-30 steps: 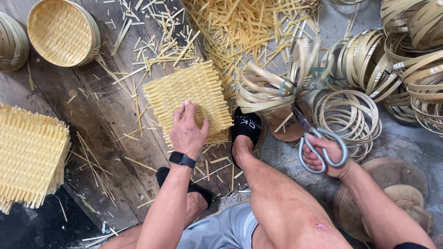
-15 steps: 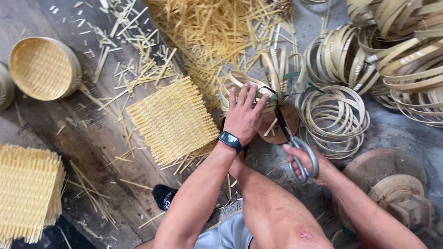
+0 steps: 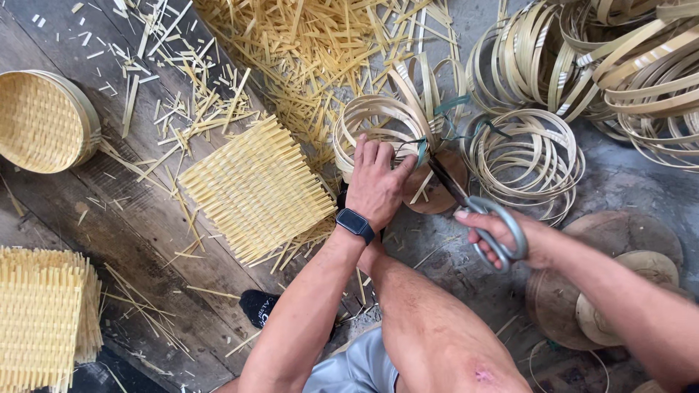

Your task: The person trims the edges of a round bamboo base using scissors and then weaves bamboo strips through a pre-formed bamboo frame to create a basket.

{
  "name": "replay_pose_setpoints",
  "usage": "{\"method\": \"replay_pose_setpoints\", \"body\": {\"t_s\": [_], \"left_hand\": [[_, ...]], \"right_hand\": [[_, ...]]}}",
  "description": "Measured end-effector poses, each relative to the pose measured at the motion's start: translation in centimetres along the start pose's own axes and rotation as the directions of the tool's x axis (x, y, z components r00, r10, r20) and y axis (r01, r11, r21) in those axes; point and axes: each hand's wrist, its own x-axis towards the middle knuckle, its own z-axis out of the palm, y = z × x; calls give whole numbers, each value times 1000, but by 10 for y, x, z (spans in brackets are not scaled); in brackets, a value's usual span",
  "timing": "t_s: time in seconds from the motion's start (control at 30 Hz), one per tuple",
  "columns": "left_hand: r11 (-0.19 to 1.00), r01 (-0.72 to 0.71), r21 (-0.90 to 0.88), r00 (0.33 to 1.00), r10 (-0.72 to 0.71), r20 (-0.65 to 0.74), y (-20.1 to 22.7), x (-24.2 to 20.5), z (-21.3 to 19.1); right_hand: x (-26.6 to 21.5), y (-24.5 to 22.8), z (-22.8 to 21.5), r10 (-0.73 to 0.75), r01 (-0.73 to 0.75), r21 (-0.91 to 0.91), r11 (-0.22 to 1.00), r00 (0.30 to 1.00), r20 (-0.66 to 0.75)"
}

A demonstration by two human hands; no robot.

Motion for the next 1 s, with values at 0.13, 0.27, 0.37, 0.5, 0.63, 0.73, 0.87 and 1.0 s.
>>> {"method": "replay_pose_setpoints", "body": {"t_s": [0.13,0.27,0.37,0.5,0.63,0.73,0.87,1.0], "left_hand": [[999,9,42,999,-11,52,0,-1,5],[1000,27,-1,999,-27,48,-2,-3,10],[999,32,-31,999,-31,33,-5,-4,12],[995,24,-94,1000,-24,0,-4,-1,15],[983,41,-180,995,-58,-87,-7,4,16],[965,-3,-261,987,-39,-153,-11,15,10],[975,-60,-215,982,19,-187,-3,33,-6],[964,-75,-255,976,18,-219,2,54,-18]], "right_hand": [[-8,-13,-11,51,-50,-124,991,999,10],[-6,-25,-13,5,-13,-193,981,999,-43],[-3,-29,-11,42,-53,-233,971,998,-51],[10,-36,-10,30,-35,-137,990,999,-44],[17,-36,-7,42,-41,-39,998,999,8],[18,-36,-9,40,-41,6,999,998,47],[21,-30,-10,-93,93,-2,996,994,-55],[28,-21,-15,-237,214,-148,965,959,-156]]}}
